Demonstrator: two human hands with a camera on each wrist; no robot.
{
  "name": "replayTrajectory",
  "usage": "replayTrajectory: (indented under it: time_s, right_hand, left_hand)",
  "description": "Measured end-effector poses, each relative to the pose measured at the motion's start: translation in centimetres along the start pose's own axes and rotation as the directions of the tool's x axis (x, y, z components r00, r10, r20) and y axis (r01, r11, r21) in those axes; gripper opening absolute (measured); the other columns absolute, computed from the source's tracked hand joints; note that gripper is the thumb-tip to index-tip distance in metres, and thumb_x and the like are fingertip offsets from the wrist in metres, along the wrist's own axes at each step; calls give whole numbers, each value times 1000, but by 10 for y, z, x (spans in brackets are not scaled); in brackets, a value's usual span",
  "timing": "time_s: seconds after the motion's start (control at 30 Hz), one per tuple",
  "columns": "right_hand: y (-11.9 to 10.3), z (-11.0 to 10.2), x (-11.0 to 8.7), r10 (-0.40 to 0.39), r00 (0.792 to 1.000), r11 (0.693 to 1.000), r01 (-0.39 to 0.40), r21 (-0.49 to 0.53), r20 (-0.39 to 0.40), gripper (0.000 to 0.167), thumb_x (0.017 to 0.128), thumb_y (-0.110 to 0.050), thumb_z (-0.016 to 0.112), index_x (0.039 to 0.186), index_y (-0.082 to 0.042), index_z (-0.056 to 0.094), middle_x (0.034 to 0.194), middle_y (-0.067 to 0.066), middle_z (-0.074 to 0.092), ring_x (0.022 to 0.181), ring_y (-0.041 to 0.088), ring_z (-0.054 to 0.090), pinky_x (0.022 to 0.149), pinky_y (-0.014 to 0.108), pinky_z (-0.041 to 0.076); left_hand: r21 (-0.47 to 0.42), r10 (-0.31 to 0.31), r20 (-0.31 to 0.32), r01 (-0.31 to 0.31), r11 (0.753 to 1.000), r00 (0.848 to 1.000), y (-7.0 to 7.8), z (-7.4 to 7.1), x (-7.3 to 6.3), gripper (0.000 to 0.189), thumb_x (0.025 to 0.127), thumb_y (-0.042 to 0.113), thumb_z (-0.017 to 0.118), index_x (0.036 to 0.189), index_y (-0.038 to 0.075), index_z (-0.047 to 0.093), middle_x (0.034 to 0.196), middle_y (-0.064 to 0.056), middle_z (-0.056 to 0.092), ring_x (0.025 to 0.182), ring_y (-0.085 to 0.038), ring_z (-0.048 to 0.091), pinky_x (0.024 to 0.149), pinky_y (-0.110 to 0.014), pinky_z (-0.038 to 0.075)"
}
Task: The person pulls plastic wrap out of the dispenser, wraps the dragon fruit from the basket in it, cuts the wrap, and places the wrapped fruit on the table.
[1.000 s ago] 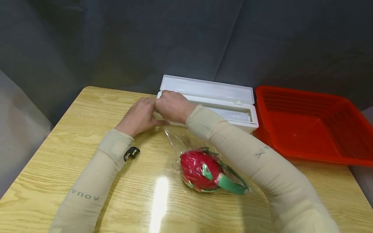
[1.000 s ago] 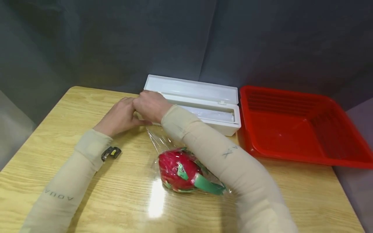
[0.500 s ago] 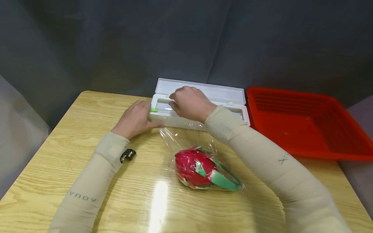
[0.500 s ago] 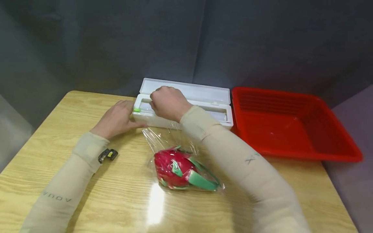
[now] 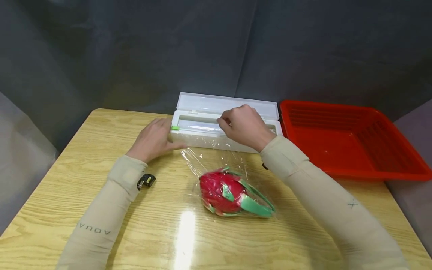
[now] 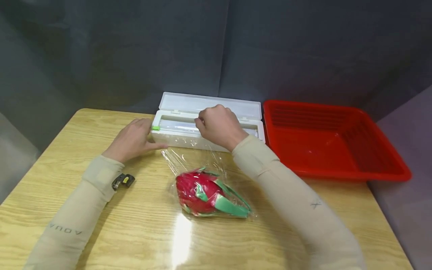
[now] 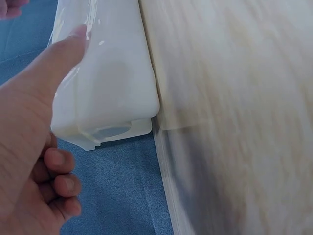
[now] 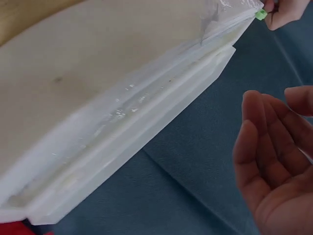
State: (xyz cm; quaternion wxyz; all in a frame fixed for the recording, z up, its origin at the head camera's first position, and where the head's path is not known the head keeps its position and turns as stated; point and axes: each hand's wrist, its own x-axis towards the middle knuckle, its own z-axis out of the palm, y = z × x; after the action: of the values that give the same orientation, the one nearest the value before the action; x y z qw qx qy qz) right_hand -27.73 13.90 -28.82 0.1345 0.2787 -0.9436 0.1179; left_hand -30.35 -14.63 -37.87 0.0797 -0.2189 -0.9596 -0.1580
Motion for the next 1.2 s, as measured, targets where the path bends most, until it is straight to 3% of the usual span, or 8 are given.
replayTrajectory:
  time_s: [0.13,0.33,0.4,0.47,0.67,0.83,1.1,1.2]
  right_hand:
    - [6,0,-8,30,1000,999,-30,30,4,31,102,-22,57,95,-7,82,81,6,79,64,20,65,71,37,59]
    - [8,4,-22,98,995,990,-101,97,31,29,101,-25,59,94,-9,82,72,4,75,59,18,56,63,31,49]
    - [7,7,-27,119,992,985,-122,122,31,28,100,-25,60,94,-9,82,71,4,75,59,18,57,64,32,50]
    - [7,10,-32,134,990,979,-138,148,34,27,100,-26,62,96,-9,82,75,5,77,62,18,62,67,34,54]
    - [4,22,-44,163,983,959,-178,221,83,24,99,-30,69,100,-10,82,87,4,81,74,18,70,76,37,60]
    - [2,29,-50,209,966,942,-240,236,149,34,99,-42,68,111,-12,79,98,5,81,88,22,74,85,42,61]
    - [0,38,-56,282,926,909,-342,239,251,59,95,-55,68,132,-9,70,119,12,77,105,28,73,93,46,62]
    - [0,42,-59,291,917,900,-360,248,273,63,94,-55,70,137,-10,66,121,11,76,107,28,72,94,46,62]
  left_hand:
    - [4,-3,-8,3,1000,1000,-2,0,1,107,80,70,76,153,-1,42,96,-11,66,119,-37,64,112,-53,49]
    - [15,-19,-14,19,1000,1000,-5,-2,-1,97,81,71,75,140,-2,54,88,-8,63,107,-34,66,107,-52,52]
    - [25,-25,-6,25,999,1000,-6,-3,-3,90,81,71,75,132,-1,57,86,-8,62,103,-32,66,104,-52,53]
    - [33,-23,-8,24,999,1000,-8,-5,-4,91,81,71,75,135,-1,57,87,-8,63,106,-34,67,105,-52,52]
    - [44,3,-49,-1,999,999,-11,-11,-10,93,81,71,75,144,6,52,102,-12,70,114,-36,67,106,-52,52]
    - [53,9,-62,-6,999,998,-11,-14,-14,98,83,70,74,149,3,48,119,-18,71,121,-38,66,110,-53,50]
    - [75,10,-77,-4,997,997,-5,-20,-20,83,86,66,74,136,2,56,92,-9,64,102,-33,66,101,-51,54]
    - [71,3,-79,3,997,997,-1,-23,-22,70,87,63,74,120,4,60,88,-7,60,91,-29,62,89,-46,55]
